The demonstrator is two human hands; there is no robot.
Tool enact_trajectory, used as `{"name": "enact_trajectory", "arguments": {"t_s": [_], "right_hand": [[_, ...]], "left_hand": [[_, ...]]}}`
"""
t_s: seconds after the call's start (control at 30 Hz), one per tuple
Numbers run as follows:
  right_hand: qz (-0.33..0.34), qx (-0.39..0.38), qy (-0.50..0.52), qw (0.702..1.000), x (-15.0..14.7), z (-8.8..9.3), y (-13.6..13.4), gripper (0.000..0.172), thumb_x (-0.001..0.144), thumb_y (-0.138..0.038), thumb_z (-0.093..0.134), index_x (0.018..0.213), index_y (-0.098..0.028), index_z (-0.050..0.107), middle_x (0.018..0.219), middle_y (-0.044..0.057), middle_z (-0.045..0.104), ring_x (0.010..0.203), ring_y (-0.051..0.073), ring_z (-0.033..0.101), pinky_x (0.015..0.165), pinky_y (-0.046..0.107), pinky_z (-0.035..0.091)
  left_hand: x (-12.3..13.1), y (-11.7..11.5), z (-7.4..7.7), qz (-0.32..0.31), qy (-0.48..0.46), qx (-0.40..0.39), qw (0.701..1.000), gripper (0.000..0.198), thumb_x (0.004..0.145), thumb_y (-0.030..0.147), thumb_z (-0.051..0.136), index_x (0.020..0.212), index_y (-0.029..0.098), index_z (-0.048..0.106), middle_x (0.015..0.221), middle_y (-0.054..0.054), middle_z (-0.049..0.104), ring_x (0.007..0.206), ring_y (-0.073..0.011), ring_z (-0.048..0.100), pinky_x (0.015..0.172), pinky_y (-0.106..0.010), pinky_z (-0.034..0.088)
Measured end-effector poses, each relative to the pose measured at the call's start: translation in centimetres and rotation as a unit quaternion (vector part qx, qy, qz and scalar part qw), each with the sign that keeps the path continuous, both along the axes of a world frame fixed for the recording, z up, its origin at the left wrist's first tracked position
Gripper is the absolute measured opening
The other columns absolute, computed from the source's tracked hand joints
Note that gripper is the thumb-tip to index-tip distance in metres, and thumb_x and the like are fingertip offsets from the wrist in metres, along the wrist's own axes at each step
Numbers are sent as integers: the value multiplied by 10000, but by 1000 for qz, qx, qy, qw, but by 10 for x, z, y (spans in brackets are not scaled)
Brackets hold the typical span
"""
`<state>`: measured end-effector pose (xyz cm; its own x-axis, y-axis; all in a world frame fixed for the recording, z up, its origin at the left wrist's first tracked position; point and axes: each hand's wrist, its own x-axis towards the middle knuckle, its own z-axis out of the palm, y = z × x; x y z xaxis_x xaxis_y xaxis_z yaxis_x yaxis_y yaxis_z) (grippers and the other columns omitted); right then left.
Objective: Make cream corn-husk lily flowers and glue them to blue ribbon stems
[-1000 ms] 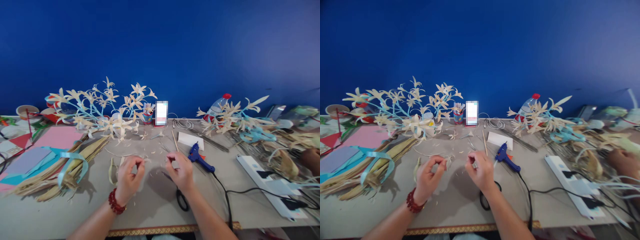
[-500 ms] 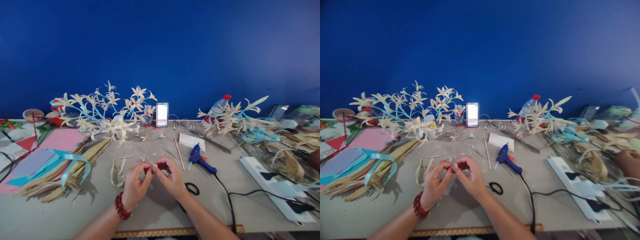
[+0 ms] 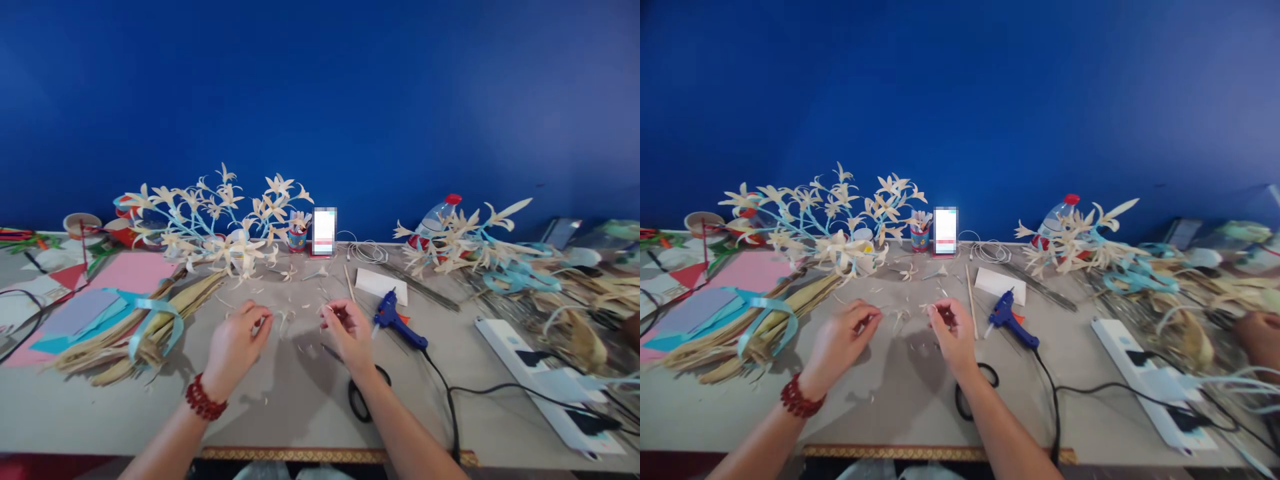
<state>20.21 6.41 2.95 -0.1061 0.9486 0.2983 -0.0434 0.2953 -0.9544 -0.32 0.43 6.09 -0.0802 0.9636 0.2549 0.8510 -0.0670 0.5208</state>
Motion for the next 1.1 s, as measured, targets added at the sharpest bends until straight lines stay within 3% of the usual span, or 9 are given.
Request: {"name": "enact_trajectory", "arguments": {"t_s": [0.17,0.37,0.53,0.67,0.77,0.83,0.93,1.0,1.1], "right_hand": [[29,28,-18,999,0,-1,-3,144,873,-333,611,844,-192,614,734,10,610,626,130,584,586,245,517],[27,36,-30,999,-1,3,-6,156,868,-339,611,824,-189,613,715,2,607,609,128,585,569,236,499],[32,43,-28,998,0,6,-5,124,857,-314,618,833,-192,620,761,12,619,642,133,592,581,239,502],[32,86,-17,996,4,14,-5,91,854,-270,613,800,-198,627,820,36,622,720,156,604,618,263,512],[19,144,-17,989,7,20,-5,68,855,-231,605,799,-202,630,855,55,623,808,186,607,680,298,516],[11,163,-17,986,10,21,-4,55,855,-220,604,807,-203,624,858,60,619,825,196,602,700,315,512],[5,150,-19,988,13,20,1,78,870,-237,589,801,-204,609,836,54,607,801,190,593,681,303,506],[8,134,-23,991,14,18,6,101,876,-253,581,792,-203,606,826,48,598,775,179,586,659,284,504],[28,119,-40,992,11,13,10,103,869,-262,591,794,-199,623,831,42,599,750,166,582,652,267,501]], "left_hand": [[10,5,-19,0,104,-92,990,230,894,309,489,819,217,687,833,-65,663,694,-203,634,606,-284,385],[24,18,-35,15,159,-82,984,186,867,256,504,784,184,655,816,-96,671,768,-251,639,667,-321,396],[28,15,-32,27,145,-55,988,161,860,191,484,759,188,608,767,-59,640,730,-218,618,674,-305,404],[31,9,-16,4,14,38,999,126,864,198,492,761,198,564,786,-30,609,723,-181,582,694,-289,419],[36,10,-9,-25,-119,67,990,116,856,244,528,752,203,558,738,-7,596,700,-170,563,688,-287,428],[41,14,-8,-40,-233,41,971,133,842,288,563,745,198,568,698,5,590,671,-159,554,661,-274,436],[47,19,-10,-44,-403,-7,914,167,803,335,629,748,183,588,685,12,593,649,-137,547,631,-248,446],[50,21,-12,-30,-469,-11,883,185,767,346,677,753,177,602,699,13,604,660,-129,552,637,-236,450],[52,21,-14,-17,-513,-4,858,207,741,363,709,760,174,624,743,-5,642,711,-139,580,681,-243,468]]}}
